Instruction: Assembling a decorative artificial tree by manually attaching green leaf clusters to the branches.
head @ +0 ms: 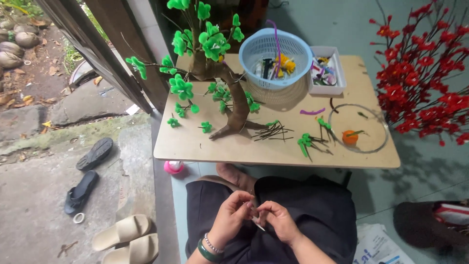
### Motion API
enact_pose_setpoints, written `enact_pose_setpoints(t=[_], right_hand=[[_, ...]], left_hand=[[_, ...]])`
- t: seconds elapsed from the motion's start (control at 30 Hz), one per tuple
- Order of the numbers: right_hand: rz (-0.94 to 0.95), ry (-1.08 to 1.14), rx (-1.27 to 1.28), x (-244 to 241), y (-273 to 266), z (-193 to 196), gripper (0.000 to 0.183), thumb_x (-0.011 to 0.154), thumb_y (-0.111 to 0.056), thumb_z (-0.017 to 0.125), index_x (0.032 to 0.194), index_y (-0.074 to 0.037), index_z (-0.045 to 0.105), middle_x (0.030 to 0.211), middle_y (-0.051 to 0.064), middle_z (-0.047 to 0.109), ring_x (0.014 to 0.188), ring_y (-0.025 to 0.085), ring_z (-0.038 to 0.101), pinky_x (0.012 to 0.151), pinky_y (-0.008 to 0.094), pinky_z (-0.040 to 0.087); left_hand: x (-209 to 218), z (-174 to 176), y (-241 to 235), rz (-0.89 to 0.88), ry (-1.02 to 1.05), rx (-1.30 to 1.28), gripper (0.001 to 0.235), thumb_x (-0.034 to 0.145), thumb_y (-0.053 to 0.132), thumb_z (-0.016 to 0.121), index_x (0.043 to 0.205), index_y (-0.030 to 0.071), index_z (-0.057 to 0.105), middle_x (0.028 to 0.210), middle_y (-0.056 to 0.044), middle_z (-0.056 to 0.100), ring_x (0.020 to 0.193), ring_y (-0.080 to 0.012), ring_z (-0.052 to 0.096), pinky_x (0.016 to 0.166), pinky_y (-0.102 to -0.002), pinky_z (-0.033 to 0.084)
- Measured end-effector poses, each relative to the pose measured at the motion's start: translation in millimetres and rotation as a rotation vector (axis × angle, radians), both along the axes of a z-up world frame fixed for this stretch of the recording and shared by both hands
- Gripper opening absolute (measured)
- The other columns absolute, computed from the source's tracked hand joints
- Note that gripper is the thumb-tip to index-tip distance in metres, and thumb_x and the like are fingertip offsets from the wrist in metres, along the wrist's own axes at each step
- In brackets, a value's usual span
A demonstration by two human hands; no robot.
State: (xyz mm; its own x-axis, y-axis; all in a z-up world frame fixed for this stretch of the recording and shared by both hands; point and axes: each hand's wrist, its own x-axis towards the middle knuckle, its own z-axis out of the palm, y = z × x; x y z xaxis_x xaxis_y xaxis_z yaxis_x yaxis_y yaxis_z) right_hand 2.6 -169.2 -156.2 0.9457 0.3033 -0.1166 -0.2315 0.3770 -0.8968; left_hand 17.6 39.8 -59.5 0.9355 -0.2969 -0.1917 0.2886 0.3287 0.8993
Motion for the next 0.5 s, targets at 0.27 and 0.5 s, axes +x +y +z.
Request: enact_pose_setpoints(t=[0.27,0.5], right_hand=[[-0.059,-0.097,-0.416,4.9,-17.4,81.5,0.028,0.100,-0.019,0.052,0.124,-0.006,0.049,0.083,0.006,0.056,0.060,0.011,0.043,0.052,0.026,0.036],[-0.067,-0.183,-0.480,11.1,-29.9,101.8,0.011,0.100,-0.010,0.058,0.107,-0.002,0.064,0.084,0.003,0.061,0.068,0.010,0.048,0.059,0.025,0.039]], left_hand=[[5.3,16.1,-20.2,-0.062,-0.119,0.123,0.014,0.099,0.000,0.057,0.111,0.003,0.065,0.091,-0.003,0.064,0.078,-0.0100,0.057,0.069,-0.023,0.048],[4.2,62.0,-31.9,0.041,-0.427,0.606,0.013,0.095,0.012,0.059,0.105,0.009,0.067,0.081,-0.003,0.073,0.064,-0.0153,0.064,0.061,-0.028,0.054]])
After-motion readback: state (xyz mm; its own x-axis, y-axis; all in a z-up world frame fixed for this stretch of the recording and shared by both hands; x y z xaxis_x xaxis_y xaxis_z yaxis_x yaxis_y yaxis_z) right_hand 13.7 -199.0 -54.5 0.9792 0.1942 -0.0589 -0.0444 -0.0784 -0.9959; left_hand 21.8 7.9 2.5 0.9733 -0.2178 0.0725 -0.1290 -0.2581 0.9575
